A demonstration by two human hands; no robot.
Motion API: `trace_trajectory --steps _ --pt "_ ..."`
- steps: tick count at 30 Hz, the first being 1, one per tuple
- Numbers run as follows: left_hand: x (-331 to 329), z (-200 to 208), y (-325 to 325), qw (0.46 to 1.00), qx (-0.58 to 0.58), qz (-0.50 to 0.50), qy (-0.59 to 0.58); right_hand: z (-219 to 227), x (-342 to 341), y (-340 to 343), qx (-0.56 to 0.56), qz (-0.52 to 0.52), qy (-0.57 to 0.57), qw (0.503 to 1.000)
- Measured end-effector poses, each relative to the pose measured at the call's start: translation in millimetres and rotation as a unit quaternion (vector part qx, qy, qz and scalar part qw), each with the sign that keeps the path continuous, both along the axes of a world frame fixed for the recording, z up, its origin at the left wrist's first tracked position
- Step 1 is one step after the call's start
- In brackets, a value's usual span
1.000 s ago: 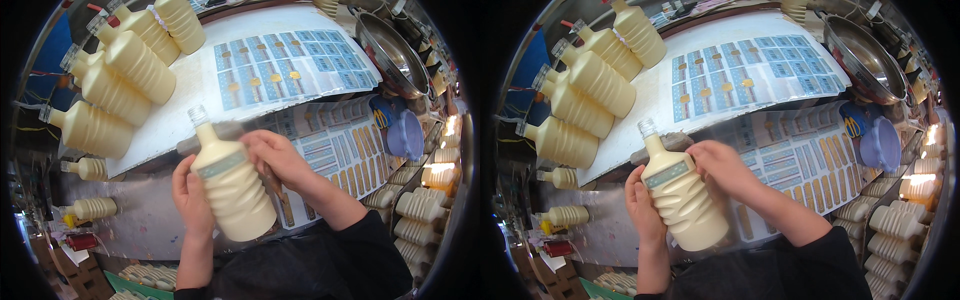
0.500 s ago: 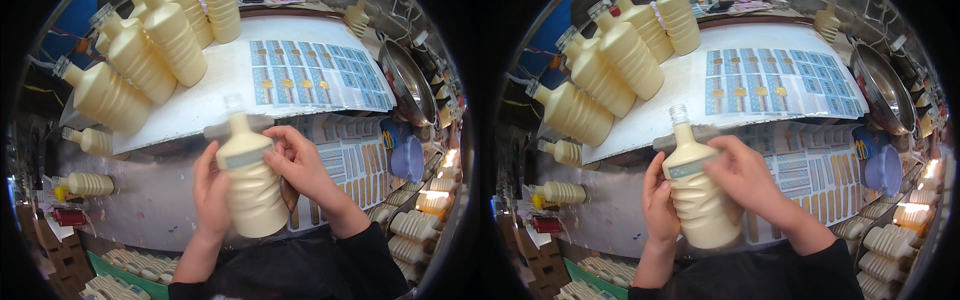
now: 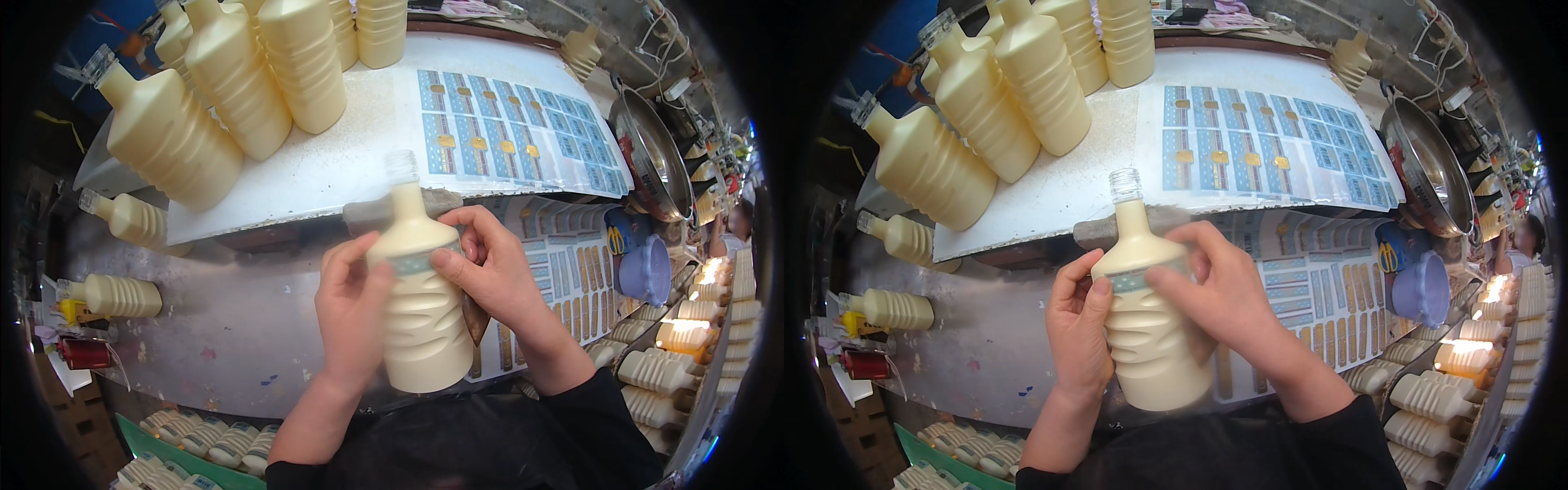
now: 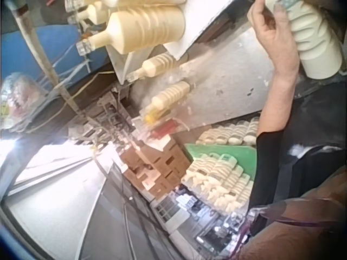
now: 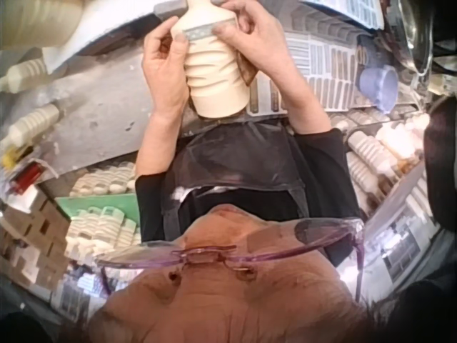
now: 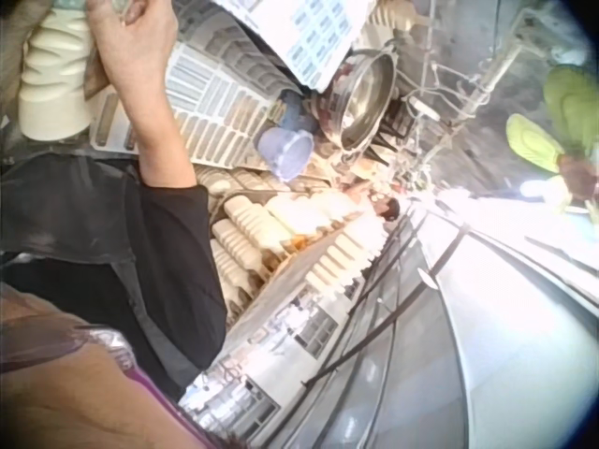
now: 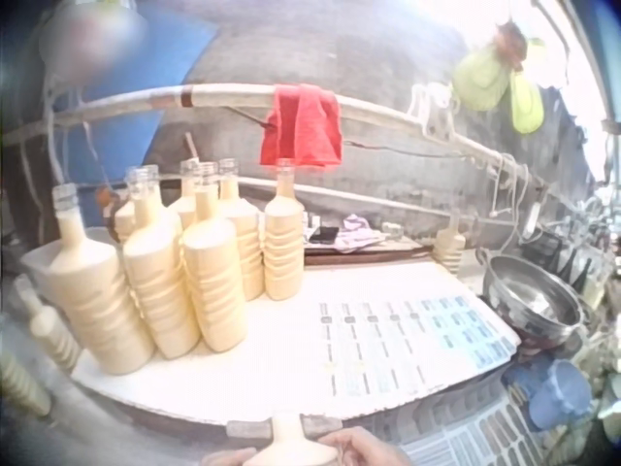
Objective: The person repeatedly picks up cream-colored plastic bottles, peels labels from a sheet, and applies them to the bottles' bodies. The labeled bottles are placed on a nearby green tray. The process is repeated for multiple bottles in a consistent sequence.
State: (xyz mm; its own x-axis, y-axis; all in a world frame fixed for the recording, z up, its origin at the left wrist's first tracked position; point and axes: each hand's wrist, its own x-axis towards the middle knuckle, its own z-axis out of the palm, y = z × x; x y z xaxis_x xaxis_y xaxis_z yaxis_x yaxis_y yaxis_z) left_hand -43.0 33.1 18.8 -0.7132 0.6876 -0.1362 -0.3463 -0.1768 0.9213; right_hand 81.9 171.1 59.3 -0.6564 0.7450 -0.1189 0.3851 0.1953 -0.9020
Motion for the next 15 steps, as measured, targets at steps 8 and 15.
trace_trajectory --steps 8,15 --pt "0.5 0.8 1.3 1.000 0.009 0.001 -0.007 -1.2 0.1 -0.4 -0.011 -0.004 0.006 1.000" --pt "0.2 1.8 0.9 1.000 0.008 0.003 -0.007 -1.4 -1.6 -1.4 -0.004 -0.007 0.005 1.000"
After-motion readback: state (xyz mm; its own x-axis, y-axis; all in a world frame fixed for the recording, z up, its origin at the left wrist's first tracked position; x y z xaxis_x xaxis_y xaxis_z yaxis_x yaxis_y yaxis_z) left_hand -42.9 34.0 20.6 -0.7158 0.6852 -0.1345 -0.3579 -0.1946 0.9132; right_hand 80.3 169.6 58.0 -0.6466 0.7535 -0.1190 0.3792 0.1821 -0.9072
